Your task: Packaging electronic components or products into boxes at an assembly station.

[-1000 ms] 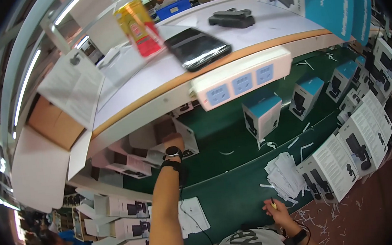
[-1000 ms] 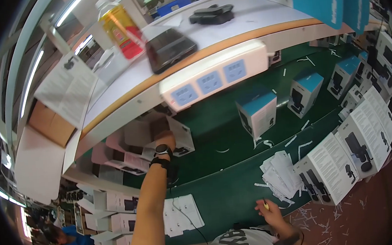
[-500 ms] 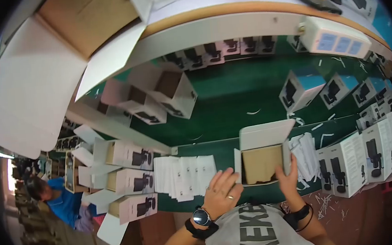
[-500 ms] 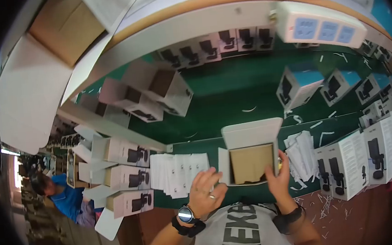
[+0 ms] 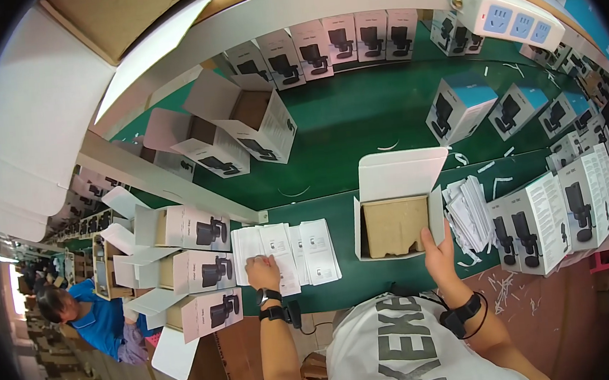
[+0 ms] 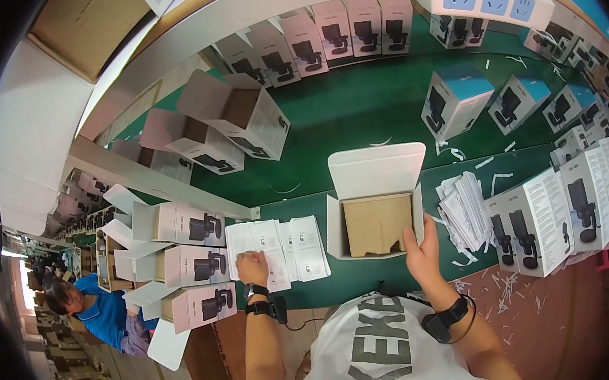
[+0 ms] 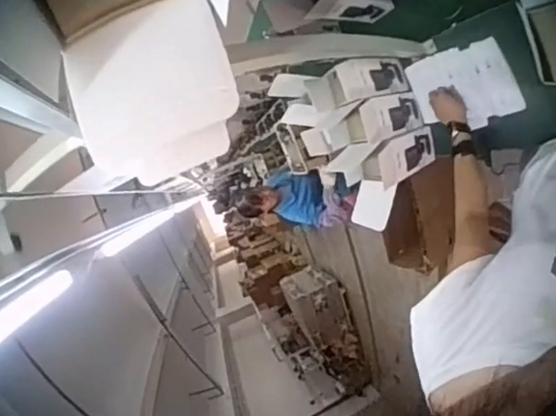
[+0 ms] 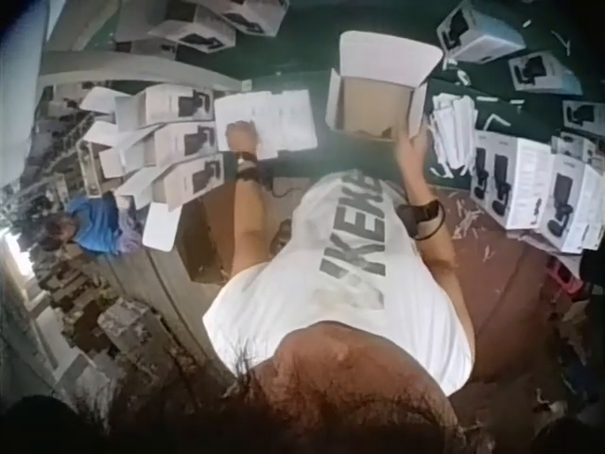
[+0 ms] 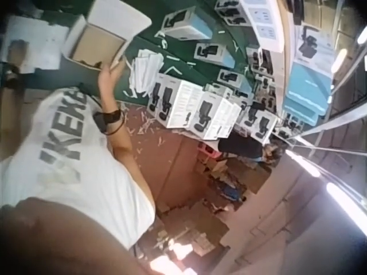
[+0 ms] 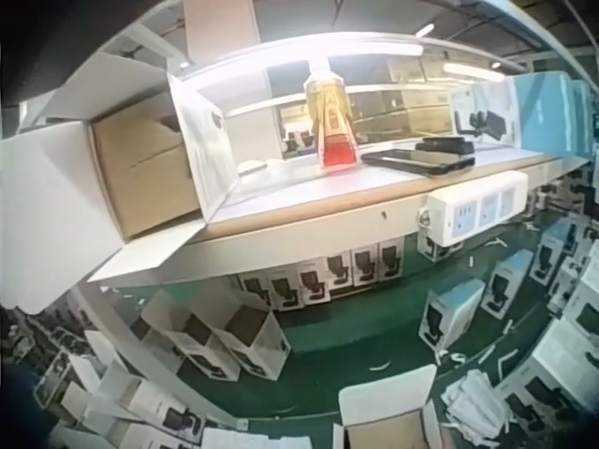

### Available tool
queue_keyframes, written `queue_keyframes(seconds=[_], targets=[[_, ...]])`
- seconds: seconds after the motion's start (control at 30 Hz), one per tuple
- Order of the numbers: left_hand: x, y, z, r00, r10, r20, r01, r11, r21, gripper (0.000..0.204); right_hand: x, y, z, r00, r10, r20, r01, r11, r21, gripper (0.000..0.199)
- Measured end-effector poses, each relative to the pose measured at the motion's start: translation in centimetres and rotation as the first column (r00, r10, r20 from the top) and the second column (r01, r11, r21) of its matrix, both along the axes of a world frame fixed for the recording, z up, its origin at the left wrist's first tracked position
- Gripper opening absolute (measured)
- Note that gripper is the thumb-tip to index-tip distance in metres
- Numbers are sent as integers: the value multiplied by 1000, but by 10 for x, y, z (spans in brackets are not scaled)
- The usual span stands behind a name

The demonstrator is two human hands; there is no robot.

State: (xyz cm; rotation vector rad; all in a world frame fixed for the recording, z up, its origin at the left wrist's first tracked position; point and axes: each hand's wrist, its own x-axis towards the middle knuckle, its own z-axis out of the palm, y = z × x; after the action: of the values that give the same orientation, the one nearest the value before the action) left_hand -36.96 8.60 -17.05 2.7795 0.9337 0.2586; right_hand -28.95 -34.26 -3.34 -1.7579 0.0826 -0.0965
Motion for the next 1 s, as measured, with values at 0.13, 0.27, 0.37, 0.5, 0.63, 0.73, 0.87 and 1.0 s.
queue_keyframes(seconds=[0.13, 0.27, 0.37, 0.5, 0.63, 0.73, 0.87, 1.0], targets=[[-1, -1, 22, 992, 123, 32, -107, 940, -325, 31, -12, -12, 6, 999, 24, 24, -22, 996, -88, 44], [3, -6, 15, 997, 23, 78, -13, 993, -118, 28, -15, -16, 7, 999, 44, 28, -40, 991, -130, 42], [-8, 15, 6, 976, 42, 213, -27, 997, -72, 24, -15, -11, 12, 998, 58, -4, -58, 993, -99, 44], [9, -18, 77, 761, 357, 542, 103, 758, -644, 15, -17, -24, 8, 997, 23, -68, -35, 983, -179, 46], [-6, -126, 212, 434, 436, 788, 620, 491, -613, 48, -16, -16, 4, 996, 62, -57, -65, 996, -53, 49], [-11, -183, 212, 409, -89, 908, 603, 773, -196, 52, -16, -10, 8, 994, 74, -84, -74, 997, -5, 51], [30, -194, 197, 530, -471, 705, 720, 689, -80, 48, -18, -19, 9, 993, 102, -58, -108, 990, -92, 54], [46, -201, 175, 476, -366, 799, 660, 750, -49, 40, -25, -34, 43, 937, 209, -279, -257, 955, -148, 58]])
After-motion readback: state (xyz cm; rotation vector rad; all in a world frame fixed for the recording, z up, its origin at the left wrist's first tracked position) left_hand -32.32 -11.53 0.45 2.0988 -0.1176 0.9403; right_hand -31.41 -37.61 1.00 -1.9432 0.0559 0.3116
